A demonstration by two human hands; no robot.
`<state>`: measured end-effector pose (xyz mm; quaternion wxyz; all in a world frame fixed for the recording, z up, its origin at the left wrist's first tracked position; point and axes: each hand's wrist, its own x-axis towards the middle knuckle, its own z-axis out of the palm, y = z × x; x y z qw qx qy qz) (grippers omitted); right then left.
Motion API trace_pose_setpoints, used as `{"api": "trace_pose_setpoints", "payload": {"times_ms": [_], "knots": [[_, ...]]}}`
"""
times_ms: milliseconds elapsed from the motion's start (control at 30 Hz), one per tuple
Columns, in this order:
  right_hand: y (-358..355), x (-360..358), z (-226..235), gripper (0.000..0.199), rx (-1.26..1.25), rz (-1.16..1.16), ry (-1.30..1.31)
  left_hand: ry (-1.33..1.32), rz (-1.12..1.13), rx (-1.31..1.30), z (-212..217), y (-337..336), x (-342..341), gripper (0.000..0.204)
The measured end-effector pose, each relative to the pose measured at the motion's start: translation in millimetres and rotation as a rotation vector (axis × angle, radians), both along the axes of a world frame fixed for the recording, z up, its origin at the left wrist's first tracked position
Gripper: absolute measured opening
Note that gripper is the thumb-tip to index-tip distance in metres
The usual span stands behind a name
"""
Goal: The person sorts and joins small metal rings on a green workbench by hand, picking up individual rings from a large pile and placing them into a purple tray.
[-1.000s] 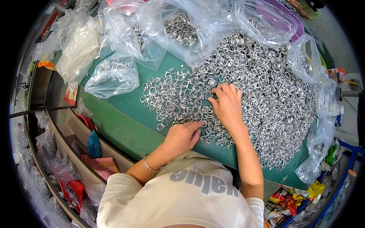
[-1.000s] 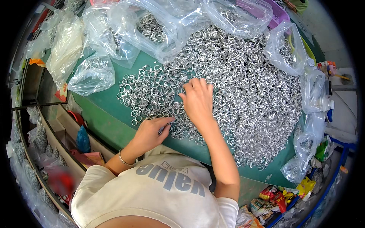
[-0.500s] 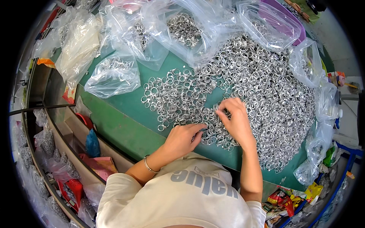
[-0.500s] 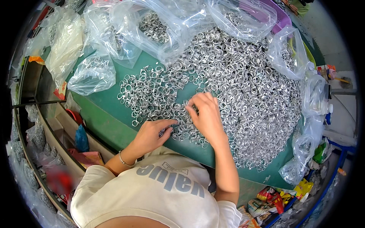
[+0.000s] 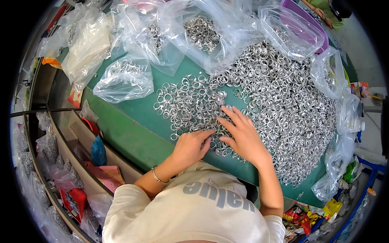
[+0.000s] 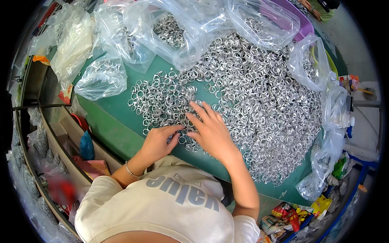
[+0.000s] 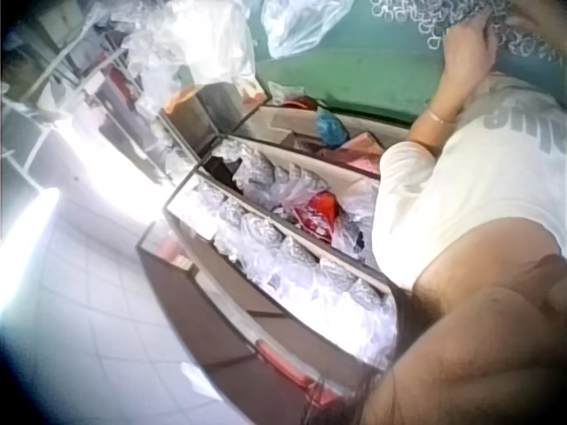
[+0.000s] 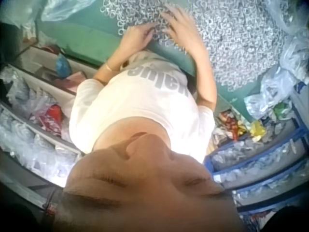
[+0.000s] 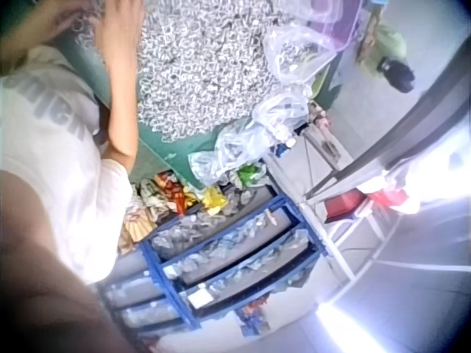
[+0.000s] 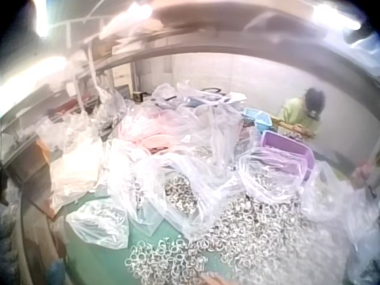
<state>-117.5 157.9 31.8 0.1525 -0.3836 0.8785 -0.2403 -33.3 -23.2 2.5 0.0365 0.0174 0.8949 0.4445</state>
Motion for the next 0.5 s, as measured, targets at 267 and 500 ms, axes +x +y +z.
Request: {"api": "trace_pose_setpoints", "payload": {"times_ms": [267,500], "knots": [[-27,-34,-20,0.047,-0.172,-0.210,0.122,0.008,-0.017,-0.016,4,4,-6,0.021],[-13,-3,4,0.038,-0.023,0.053,0.030,0.043,0.010,0.031,-4,-2,-2,0.019]]}}
